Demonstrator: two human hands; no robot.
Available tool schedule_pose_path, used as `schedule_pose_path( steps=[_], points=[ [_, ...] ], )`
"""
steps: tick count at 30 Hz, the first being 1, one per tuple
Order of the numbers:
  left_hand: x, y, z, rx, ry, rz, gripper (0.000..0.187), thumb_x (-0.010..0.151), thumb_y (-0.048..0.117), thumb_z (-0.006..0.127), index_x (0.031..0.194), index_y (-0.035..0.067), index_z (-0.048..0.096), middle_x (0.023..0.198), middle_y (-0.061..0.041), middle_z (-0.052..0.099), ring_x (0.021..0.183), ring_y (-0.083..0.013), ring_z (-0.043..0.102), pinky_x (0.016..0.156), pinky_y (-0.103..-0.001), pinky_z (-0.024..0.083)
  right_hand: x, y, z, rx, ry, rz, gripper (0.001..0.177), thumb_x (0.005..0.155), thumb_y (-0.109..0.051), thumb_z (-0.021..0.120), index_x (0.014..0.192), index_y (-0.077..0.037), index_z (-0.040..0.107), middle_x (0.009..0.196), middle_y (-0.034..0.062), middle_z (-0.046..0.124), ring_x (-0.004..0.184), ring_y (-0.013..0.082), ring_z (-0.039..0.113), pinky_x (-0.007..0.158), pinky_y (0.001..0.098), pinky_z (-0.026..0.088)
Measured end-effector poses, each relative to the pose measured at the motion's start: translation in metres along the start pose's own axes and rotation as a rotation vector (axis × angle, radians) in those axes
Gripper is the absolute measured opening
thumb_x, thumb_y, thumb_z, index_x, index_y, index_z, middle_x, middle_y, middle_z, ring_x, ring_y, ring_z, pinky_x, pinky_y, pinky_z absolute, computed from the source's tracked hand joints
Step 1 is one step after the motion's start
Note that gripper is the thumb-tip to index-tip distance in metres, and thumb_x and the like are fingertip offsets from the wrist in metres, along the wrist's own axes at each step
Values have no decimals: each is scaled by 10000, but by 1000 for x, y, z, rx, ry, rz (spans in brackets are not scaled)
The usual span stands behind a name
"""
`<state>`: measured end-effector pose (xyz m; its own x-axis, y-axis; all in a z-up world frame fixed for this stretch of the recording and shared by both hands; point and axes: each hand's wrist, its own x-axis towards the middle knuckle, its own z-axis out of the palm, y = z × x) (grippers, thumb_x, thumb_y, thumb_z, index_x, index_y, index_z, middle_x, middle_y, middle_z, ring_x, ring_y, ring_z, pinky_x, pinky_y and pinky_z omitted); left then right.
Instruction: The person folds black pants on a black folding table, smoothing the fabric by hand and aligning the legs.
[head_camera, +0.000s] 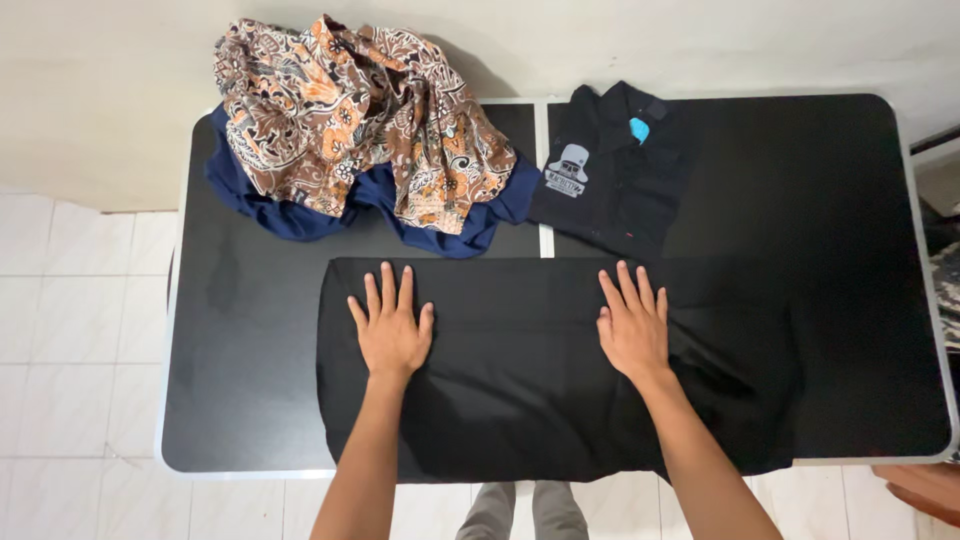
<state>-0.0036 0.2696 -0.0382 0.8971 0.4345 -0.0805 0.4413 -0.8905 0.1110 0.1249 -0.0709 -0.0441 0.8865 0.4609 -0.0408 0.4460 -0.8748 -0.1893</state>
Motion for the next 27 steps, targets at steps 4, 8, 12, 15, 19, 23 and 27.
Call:
schedule_pose_path(
  steps=[4,8,12,15,19,23,27],
  points=[
    [-7,55,1,-49,8,92,742,908,486,578,1528,112,417,1631,-163,322,1508,-382,269,1167,-665,183,6,-31,6,61,-10,4,641,879,-203,595,1508,-163,479,1637,141,356,1542,382,277,1207,645,235],
    [-12,122,15,-171,2,270,694,937,436,562,1550,145,418,1645,-126,329,1520,-350,266,1184,-656,177,13,-75,20,148,-5,-49,563,976,-277,578,1522,-187,474,1650,157,326,1518,399,268,1169,656,230],
    [-11,125,17,-175,-32,277,687,951,464,532,1567,201,384,1655,-96,298,1529,-331,237,1189,-647,153,9,-83,21,47,0,-8,582,974,-330,555,1538,-231,448,1654,113,314,1525,363,262,1182,632,229],
    [-9,93,6,-144,-99,184,709,941,506,518,1573,227,354,1657,-81,276,1526,-328,220,1188,-640,144,7,-80,18,16,2,26,612,965,-359,551,1551,-233,425,1653,113,308,1522,353,261,1183,626,229],
    [-9,29,-2,-60,-81,40,712,936,530,497,1569,239,352,1656,-74,270,1515,-339,228,1181,-633,151,-4,-79,15,-19,23,86,628,954,-373,556,1550,-230,418,1646,121,309,1517,359,260,1175,627,230],
    [-13,-12,8,-55,56,-2,699,959,525,482,1575,211,383,1658,-105,301,1517,-369,262,1200,-619,172,-11,-74,13,-11,16,93,608,954,-353,566,1536,-223,443,1642,139,327,1512,376,278,1175,611,247],
    [-19,-5,9,-62,86,-12,675,969,471,513,1551,143,410,1639,-150,328,1511,-373,277,1189,-636,181,-21,-63,-6,41,-45,103,553,934,-297,611,1476,-226,533,1605,144,393,1496,374,308,1179,597,260]
  ],
)
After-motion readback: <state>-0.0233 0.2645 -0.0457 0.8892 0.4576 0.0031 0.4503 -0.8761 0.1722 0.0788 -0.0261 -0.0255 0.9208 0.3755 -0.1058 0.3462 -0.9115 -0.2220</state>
